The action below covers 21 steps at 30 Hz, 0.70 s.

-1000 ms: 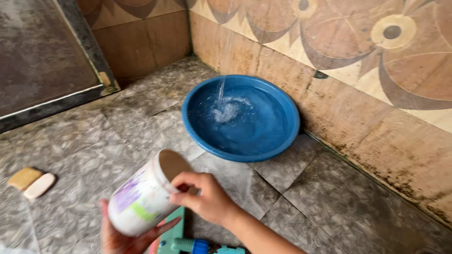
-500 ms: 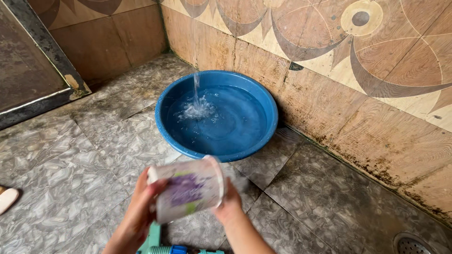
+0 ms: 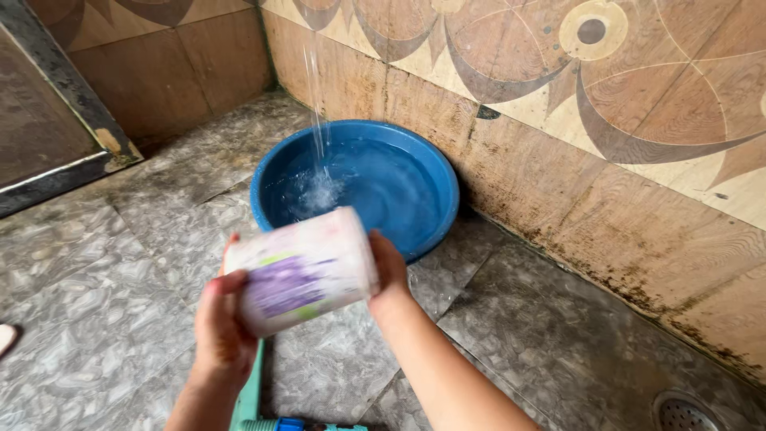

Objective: The person wipes the bathroom floor using a squeegee, then pours water from a mug onto a faucet and the tiles, and scrubs the surfaces with a brush.

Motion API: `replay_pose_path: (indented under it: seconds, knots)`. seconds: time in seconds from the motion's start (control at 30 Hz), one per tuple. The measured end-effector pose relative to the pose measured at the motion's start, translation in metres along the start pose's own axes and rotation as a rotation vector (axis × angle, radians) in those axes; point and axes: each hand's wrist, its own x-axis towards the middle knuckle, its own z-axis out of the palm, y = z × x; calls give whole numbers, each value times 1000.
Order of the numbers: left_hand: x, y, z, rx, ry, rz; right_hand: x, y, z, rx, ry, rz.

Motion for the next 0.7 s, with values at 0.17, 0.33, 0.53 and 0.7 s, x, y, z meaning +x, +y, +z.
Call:
replay_pose_path:
  seconds: [0.17,0.33,0.53,0.7]
  knots:
    - [4,-18,-83,44,254,-66,-9,27,38,-383,-27,123]
    - [-7,2,-113,215,433,-319,14,120,73,-499,-255,-435]
    - [-27,10,-189,191,421,-388,-15,165,75,-833,-487,-131]
    - [-30,-22,-261,116,711,-256,-42,165,27,-1491,-582,-103]
